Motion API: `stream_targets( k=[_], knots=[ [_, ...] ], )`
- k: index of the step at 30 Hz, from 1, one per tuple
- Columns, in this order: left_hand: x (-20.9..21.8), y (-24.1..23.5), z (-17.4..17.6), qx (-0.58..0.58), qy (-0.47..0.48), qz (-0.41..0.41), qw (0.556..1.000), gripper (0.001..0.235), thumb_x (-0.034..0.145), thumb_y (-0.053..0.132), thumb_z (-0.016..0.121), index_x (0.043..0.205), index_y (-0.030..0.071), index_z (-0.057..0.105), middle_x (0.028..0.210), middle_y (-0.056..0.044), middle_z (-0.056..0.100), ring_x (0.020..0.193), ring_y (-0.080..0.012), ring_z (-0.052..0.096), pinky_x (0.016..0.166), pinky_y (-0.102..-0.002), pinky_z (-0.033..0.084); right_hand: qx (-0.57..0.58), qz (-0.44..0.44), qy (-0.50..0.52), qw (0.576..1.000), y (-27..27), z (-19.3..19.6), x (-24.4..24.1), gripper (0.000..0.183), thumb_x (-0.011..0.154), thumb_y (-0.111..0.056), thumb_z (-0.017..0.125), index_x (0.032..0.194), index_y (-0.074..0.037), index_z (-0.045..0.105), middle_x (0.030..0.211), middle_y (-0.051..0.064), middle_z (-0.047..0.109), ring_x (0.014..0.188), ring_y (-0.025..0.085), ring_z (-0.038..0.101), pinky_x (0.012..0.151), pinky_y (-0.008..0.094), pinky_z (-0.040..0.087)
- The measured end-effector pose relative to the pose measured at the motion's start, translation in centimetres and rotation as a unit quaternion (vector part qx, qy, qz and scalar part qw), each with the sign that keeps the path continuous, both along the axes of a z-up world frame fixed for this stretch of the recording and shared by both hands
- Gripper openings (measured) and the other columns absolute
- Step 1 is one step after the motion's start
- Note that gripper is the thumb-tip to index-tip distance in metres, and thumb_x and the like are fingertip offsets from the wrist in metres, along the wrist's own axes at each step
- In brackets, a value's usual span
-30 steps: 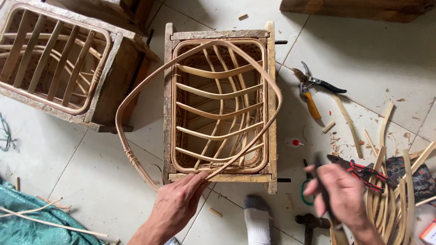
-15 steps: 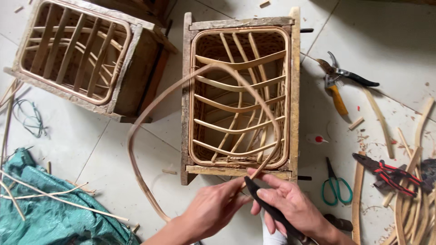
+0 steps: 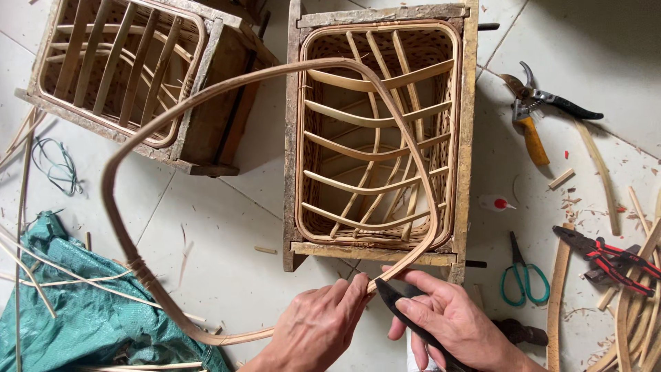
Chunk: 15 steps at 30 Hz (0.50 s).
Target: The person applies glue to the rim of a rectangular wooden basket frame and then inserts a curved bamboo strip into the glued groove. The person uses a knife to trim the strip and secures it in place.
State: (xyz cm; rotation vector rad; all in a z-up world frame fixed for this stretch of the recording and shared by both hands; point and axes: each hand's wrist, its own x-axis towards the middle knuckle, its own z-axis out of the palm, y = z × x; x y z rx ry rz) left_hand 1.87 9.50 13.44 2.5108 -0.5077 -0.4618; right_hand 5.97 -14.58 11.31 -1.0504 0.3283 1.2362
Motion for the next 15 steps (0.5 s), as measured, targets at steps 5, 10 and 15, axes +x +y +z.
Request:
stream_targets(
  k=[5,10,15],
  knots=[
    [-0.9,1.0,0.7,0.017,-0.063,-0.047,0.997,0.042,0.097,0.015,0.064,0.129,-0.01,0.053,0.079,-0.009,0.061,0.065,-0.0223,0.065,0.054,-0.037,0.052,0.031,-0.004,0.009,0.999,-0.2,0.1,-0.6,0.056,0.096,-0.024,0.056,0.147,-0.003,0.047,0.079,0.016,0.076,0.042,0.01,0.062,0.034,0.021,0.044],
    [-2.4,2.0,1.8,0.07,-0.06,-0.083,0.992,0.046,0.097,0.015,0.066,0.133,-0.012,0.055,0.076,-0.007,0.06,0.063,-0.0183,0.064,0.053,-0.035,0.052,0.053,-0.013,0.037,0.998,-0.1,0.4,-1.2,0.055,0.097,-0.023,0.058,0.148,-0.003,0.05,0.077,0.017,0.075,0.041,0.008,0.058,0.035,0.02,0.042],
    [-3.8,2.8,1.9,0.085,-0.088,-0.088,0.989,0.056,0.086,0.012,0.067,0.134,-0.013,0.055,0.078,-0.008,0.065,0.065,-0.0158,0.066,0.056,-0.032,0.055,0.025,-0.019,0.078,0.996,-0.4,0.6,-1.4,0.051,0.095,-0.019,0.059,0.143,0.0,0.055,0.077,0.017,0.074,0.042,0.011,0.059,0.036,0.023,0.044]
  ],
)
